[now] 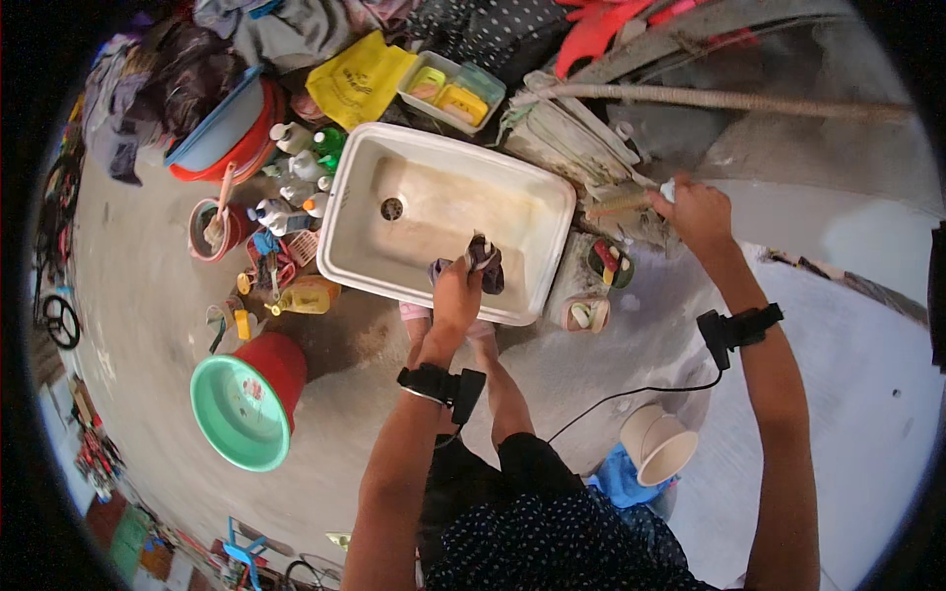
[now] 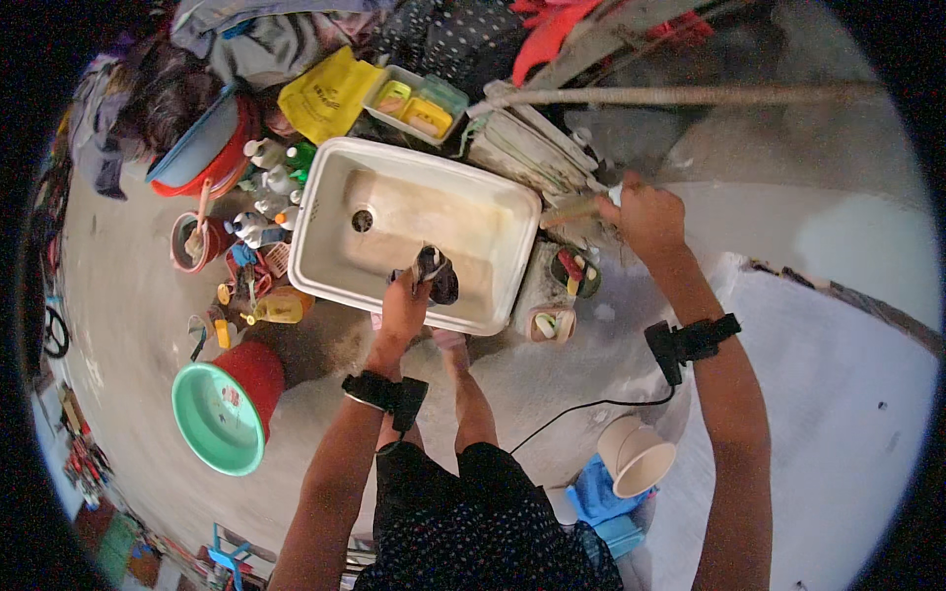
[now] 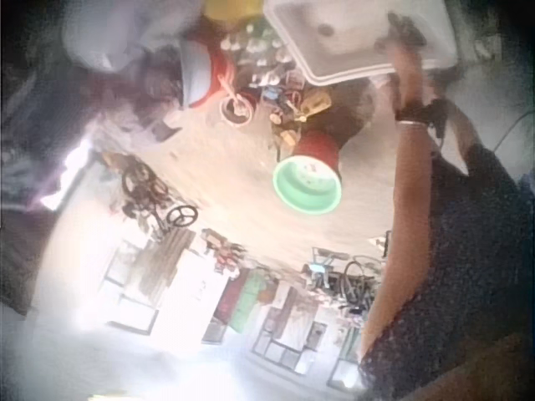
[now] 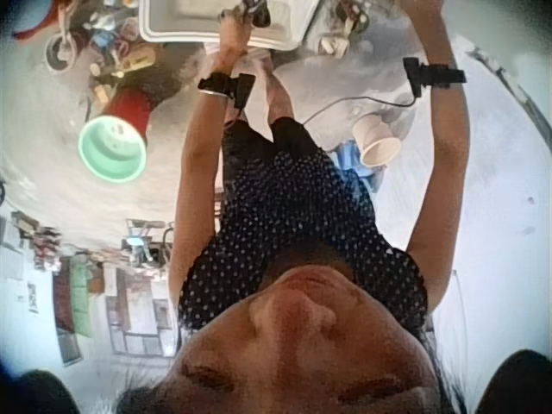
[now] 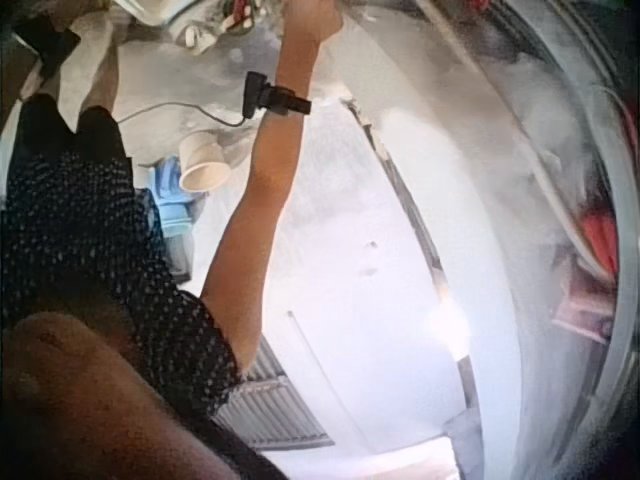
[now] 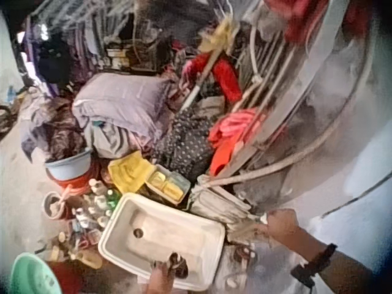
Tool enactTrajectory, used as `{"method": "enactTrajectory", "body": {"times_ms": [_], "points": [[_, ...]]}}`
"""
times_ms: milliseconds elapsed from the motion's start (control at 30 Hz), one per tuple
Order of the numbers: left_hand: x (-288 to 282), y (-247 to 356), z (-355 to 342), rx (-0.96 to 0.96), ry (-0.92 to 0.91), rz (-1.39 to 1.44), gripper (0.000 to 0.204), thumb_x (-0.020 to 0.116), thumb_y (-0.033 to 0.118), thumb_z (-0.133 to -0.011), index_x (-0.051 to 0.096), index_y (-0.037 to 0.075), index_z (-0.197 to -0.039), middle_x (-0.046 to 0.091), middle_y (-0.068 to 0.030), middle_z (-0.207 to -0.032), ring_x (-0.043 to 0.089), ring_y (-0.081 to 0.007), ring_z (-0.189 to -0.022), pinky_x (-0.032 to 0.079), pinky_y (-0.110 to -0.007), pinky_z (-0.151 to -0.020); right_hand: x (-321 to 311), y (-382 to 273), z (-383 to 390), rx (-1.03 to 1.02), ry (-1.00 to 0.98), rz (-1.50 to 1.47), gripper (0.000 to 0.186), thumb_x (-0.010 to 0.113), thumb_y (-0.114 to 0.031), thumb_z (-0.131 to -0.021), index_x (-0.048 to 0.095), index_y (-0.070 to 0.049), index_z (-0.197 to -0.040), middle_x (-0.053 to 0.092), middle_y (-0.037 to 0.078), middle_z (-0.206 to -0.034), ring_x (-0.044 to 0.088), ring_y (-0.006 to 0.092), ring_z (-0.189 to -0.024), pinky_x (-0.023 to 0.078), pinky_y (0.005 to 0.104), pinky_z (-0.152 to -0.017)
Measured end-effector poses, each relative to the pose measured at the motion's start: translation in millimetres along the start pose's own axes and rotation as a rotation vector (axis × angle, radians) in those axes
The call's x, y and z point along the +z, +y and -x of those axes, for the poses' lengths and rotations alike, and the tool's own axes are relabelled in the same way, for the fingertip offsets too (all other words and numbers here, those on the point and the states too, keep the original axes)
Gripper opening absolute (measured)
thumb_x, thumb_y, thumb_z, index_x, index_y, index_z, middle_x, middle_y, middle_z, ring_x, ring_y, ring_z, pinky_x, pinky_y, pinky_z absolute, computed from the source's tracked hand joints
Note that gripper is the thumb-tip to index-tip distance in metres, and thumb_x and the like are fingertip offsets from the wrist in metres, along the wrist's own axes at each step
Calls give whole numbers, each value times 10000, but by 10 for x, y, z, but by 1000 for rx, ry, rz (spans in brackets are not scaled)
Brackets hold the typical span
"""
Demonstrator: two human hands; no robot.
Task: The person washes a small purple garment by hand using detergent in a basin and sink, rinses it in a bucket of water, and hangs it on a clothes hanger.
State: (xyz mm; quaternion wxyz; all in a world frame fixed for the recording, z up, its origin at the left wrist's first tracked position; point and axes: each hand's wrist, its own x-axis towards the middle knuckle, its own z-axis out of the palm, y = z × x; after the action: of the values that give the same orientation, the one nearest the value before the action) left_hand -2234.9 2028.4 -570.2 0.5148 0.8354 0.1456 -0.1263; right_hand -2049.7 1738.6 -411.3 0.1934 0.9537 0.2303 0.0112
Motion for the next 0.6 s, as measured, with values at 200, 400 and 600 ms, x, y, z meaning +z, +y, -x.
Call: {"method": "enactTrajectory", "body": {"times_ms": [200, 400, 600], "points": [[493, 29, -536, 122, -20, 128, 283, 480, 30, -780, 452, 16, -1061, 578, -264, -868, 539, -458, -817, 429, -506, -687, 50, 141, 70, -33, -19, -110, 364, 606, -394, -781, 491, -55, -848, 553, 99, -527, 575, 280, -481, 462, 370, -457], [1013, 357, -991, 260, -255, 104, 311, 498, 8, -798, 513, 31, -1108, 581, -233, -908, 574, -400, -838, 467, -403, -708, 24, 194, 74, -227, -91, -249, 383, 642, -252, -731, 503, -94, -1051, 571, 130, -817, 585, 278, -781, 480, 367, -646], [1314, 436, -1295, 300, -258, 84, 259, 515, 33, -790, 558, 22, -1045, 591, -218, -847, 586, -366, -780, 466, -377, -679, -233, 175, 148, -35, -290, -368, 572, 655, -226, -739, 441, -158, -1265, 531, 129, -1051, 550, 265, -906, 483, 369, -734]]}}
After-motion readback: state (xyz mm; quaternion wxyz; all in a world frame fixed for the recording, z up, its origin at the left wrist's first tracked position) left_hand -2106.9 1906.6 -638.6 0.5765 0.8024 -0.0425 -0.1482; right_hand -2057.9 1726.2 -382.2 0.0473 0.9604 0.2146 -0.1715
